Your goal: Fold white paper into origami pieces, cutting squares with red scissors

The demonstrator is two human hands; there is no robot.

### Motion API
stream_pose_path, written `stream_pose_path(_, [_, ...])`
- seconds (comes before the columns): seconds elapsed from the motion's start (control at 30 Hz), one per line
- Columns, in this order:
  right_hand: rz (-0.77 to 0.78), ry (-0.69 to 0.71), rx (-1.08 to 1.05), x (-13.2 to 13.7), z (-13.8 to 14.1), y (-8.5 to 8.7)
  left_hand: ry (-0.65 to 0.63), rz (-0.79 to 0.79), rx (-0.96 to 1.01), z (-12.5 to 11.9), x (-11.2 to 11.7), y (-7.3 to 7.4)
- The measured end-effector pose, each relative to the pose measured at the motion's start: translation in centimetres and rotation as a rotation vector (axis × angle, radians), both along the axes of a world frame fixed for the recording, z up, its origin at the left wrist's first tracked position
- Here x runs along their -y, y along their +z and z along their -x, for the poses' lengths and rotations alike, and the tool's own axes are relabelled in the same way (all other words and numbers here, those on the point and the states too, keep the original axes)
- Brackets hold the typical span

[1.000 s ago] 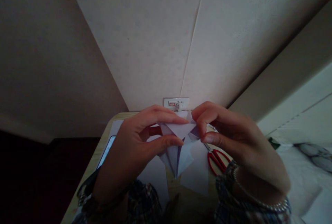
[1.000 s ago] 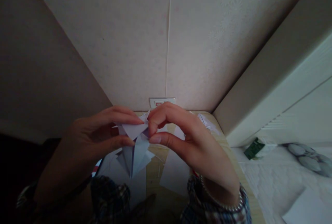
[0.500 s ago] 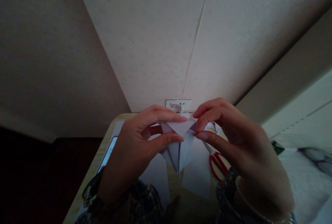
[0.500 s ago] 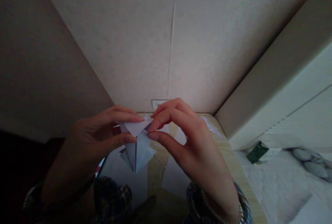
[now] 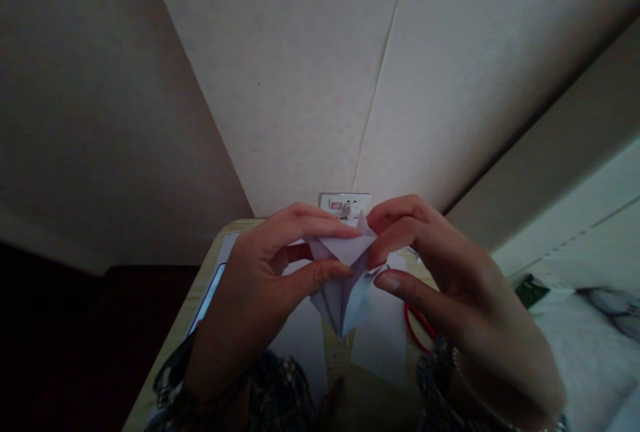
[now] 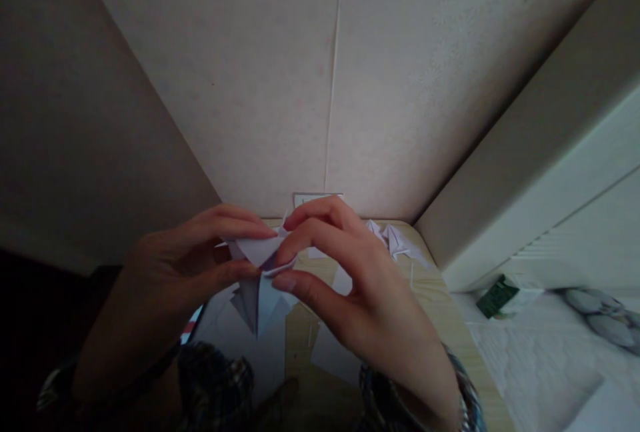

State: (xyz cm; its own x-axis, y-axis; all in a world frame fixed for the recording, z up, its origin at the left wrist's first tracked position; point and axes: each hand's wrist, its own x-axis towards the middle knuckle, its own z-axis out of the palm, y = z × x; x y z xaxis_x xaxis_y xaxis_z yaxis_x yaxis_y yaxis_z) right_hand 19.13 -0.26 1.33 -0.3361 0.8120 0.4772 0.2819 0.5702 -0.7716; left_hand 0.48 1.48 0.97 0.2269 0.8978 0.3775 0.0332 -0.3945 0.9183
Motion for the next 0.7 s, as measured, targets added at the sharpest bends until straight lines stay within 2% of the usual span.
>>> stream_pose_path(0.17, [-0.04, -0.028, -0.014, 0.11, 0.42, 0.1, 0.03, -0.004, -0.037, 0.07, 0.15, 0.16])
stream_pose_path(0.37, [-0.006, -0.066, -0.023, 0.22, 0.69, 0.12, 0.045, -0.01, -0.038, -0.05, 0.35, 0.13])
stream_pose_path(0.7, [-0.025, -0.12, 0.025, 0.67, 0.75, 0.11, 0.067, -0.095, -0.119, -0.28, 0.67, 0.12])
